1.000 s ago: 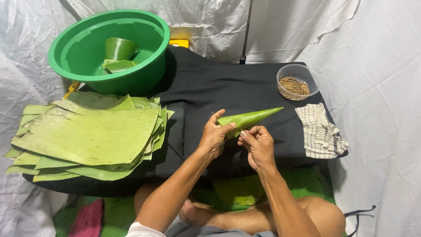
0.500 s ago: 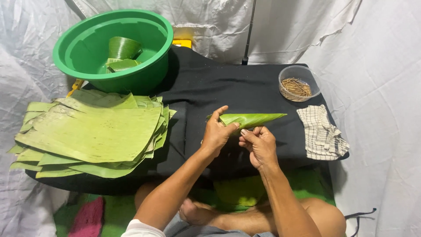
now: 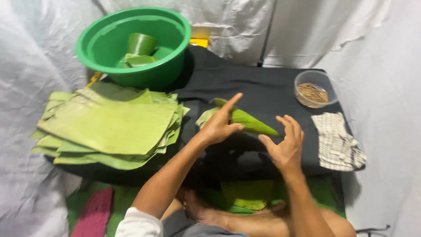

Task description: Cleaning banana leaves with a cloth and folding them into secured cone shapes.

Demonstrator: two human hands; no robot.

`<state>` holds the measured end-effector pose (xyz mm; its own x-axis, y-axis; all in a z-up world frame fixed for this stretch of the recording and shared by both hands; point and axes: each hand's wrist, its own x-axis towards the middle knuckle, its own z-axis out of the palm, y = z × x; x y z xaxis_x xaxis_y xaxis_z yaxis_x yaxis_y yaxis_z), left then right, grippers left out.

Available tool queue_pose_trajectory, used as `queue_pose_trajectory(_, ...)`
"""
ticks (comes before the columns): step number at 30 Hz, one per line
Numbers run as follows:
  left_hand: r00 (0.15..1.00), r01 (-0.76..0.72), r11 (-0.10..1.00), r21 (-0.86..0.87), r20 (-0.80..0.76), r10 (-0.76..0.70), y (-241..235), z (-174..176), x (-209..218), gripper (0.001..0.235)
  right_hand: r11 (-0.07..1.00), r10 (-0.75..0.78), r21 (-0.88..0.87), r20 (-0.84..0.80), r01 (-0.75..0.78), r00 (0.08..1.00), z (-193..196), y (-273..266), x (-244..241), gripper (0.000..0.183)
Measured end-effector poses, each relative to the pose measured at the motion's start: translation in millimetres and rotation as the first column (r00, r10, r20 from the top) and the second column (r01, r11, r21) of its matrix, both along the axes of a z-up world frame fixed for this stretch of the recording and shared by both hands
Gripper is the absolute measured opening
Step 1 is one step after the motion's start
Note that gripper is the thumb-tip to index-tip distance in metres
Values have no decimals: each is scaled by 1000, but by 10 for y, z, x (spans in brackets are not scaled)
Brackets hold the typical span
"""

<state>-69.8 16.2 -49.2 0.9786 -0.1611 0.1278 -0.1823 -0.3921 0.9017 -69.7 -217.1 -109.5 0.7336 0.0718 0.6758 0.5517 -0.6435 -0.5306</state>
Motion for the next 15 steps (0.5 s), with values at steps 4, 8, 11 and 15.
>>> queue_pose_trajectory(4,997,80,991,104,-16,-78,147,148,3,98,968,243,169,-462,-184,853,61,-33,-27,65)
queue_pose_trajectory(8,997,75,996,49,1,-75,344,201,54,96,955,261,256,-497,-147,828,-37,40,-43,47)
queue_pose_trajectory(11,993,32,978,208,103,-55,565,288,27,89,954,260,262,-494,-143,829,-93,116,-9,48)
queue_pose_trajectory(15,839,-337,750,569,543,-35,937,616,5,90,970,201,220,-468,-107,860,-172,119,56,45)
